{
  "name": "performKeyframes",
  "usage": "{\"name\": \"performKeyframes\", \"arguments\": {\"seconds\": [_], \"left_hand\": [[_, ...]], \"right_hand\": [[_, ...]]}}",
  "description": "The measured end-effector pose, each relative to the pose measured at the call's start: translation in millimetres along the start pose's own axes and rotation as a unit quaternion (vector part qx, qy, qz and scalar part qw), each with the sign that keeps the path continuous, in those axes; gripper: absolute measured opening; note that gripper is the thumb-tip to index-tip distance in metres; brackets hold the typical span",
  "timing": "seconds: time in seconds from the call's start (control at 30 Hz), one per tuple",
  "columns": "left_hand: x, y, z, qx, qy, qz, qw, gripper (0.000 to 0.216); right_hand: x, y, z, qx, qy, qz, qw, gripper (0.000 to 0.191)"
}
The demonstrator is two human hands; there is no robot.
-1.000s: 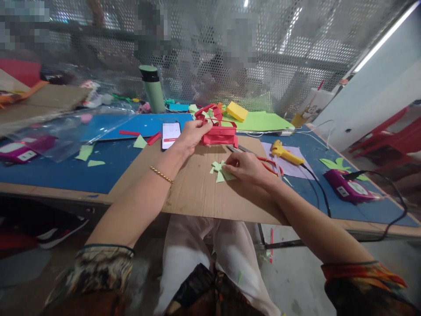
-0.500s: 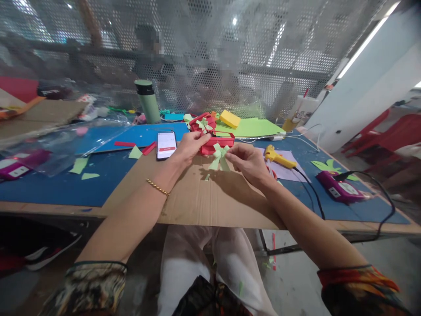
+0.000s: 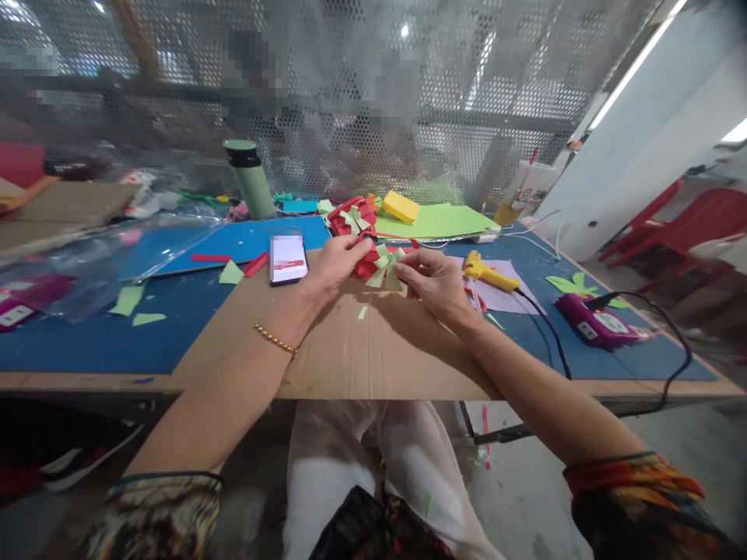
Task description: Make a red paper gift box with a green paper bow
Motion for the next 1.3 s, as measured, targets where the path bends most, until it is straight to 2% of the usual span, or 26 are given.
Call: {"name": "performKeyframes", "arguments": {"seconds": [0.43,0.83,1.3], "left_hand": [[5.5,-4.9,-4.7,0.009,0.016,0.011,1.000,0.030],[7.3,-9.5,-6.0,0.053,0.022,0.023,0.998,0.030],[4.7,-9.1,0.1,0.052,0.029,0.029,0.998,0.026]], "right_hand": [[-1.1,2.8,-6.7,0.041,-0.017,0.007,0.999,0.042],[-0.5,3.4,-6.3,0.044,-0.018,0.002,0.999,0.036],[-0.2,5.3,-7.5,0.051,-0.019,-0.012,0.998,0.032]]}}
Point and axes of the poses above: each hand's wrist, its own x-axis away from the middle knuckle, its own y-axis out of the back of the hand, z = x × y, the point moved 10 cm from there along -x, towards the middle knuckle, and after that the axes turned 3 degrees about z, right-handed, at the moved point
